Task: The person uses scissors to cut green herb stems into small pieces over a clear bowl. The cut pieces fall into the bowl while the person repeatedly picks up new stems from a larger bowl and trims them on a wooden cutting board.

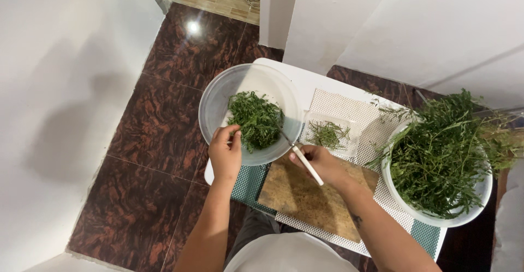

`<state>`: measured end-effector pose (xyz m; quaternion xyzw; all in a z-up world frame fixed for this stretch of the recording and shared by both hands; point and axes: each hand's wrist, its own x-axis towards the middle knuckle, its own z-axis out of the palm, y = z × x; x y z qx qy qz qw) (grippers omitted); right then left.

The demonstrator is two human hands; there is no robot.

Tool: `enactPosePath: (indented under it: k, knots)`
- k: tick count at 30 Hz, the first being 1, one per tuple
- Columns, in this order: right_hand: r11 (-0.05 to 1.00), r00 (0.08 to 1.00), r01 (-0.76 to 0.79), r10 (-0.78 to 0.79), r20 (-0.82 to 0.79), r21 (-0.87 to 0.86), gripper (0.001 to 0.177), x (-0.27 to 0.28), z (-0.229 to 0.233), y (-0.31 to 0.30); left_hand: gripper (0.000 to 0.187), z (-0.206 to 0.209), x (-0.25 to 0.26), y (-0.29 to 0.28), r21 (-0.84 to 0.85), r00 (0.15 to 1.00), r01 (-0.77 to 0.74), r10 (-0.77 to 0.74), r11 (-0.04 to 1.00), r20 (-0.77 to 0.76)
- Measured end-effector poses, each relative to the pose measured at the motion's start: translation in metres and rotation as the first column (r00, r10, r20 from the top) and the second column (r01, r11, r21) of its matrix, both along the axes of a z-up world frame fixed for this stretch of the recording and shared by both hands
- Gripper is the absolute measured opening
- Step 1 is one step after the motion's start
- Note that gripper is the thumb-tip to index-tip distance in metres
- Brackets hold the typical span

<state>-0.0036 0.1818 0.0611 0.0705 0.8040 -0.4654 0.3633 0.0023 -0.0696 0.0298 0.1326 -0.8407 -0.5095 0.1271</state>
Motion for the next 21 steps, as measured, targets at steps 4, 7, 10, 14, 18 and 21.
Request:
enactPosePath:
  k: [4,7,10,14,18,21]
  knots:
    - [0.999,0.997,-0.048,0.048,0.055,-0.005,0.057,0.009,0.007,-0.016,0.013,-0.016,-0.002,0.004,0.102,0.998,-0.065,0.064,0.993,0.017]
    - [0.995,0.994,-0.094,0.092,0.055,0.034,0.059,0.011,0.006,-0.025,0.012,-0.028,-0.006,0.006,0.243,0.989,-0.105,0.075,0.964,0.130]
    - [0.998,0.998,-0.034,0.036,0.045,-0.050,0.055,0.012,-0.001,-0.032,0.012,-0.037,-0.011,0.009,0.434,0.972,-0.152,0.054,0.888,0.231]
    - [0.996,0.994,-0.060,0.055,-0.091,-0.063,0.051,0.008,-0.010,-0.035,0.011,-0.046,-0.016,0.013,0.568,0.973,-0.173,0.051,0.805,0.224]
    - [0.996,0.978,-0.081,0.075,-0.193,-0.022,0.048,0.004,-0.011,-0.037,0.011,-0.049,-0.016,0.016,0.605,0.970,-0.169,0.021,0.778,0.244]
    - [0.996,0.981,-0.083,0.076,-0.179,-0.033,0.047,0.001,-0.008,-0.038,0.011,-0.050,-0.014,0.018,0.613,0.970,-0.160,0.007,0.774,0.244]
